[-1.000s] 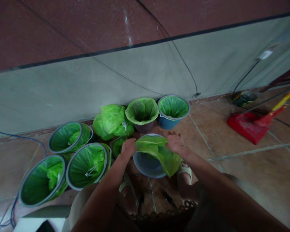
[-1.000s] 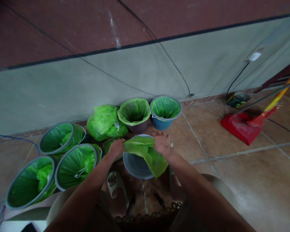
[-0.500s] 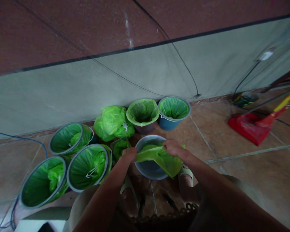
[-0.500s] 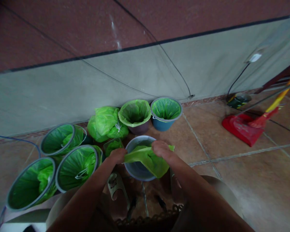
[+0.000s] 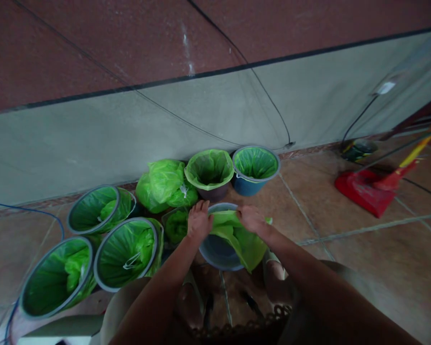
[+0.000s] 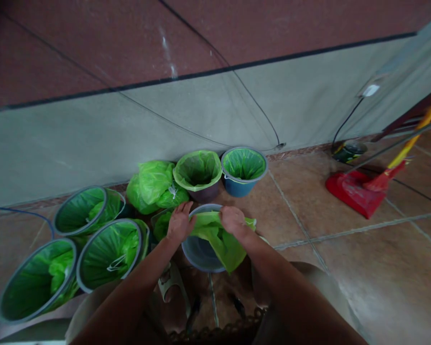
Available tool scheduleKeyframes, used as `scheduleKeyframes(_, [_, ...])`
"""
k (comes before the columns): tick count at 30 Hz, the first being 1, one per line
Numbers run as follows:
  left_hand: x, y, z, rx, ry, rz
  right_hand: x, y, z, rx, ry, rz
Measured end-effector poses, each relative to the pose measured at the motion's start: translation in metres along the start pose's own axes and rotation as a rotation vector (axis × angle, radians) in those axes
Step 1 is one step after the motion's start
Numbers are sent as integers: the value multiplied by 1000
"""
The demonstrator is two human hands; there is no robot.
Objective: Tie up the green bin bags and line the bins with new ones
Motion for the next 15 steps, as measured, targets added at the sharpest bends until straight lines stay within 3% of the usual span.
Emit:
scheduleKeyframes(3, [-9, -31, -1, -95, 10, -206, -1, -2, 3, 13, -21, -28])
scheduleKeyframes(6, [-29, -62, -18, -150, 206, -400, -1, -3, 3, 13, -28, -51])
scheduleKeyframes(8, [-43, -70, -34, -133, 360, -449, 0, -3, 4, 8, -17, -54])
scheduleKeyframes(10, [-52, -61, -49, -68, 497, -382, 0, -3, 4, 7, -2, -55])
scheduleKeyframes(15, [-59, -1, -66, 32, 744, -11, -1, -8, 3, 29, 42, -90])
Point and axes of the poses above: each hand's wrist, its own x-axis towards the middle knuckle, its own z-axis out of the back of the hand, y = z × x, the point moved 6 cm from there along x, towards the middle knuckle, and after that the axes turned 13 degrees about -x, right-handed, at the moved point
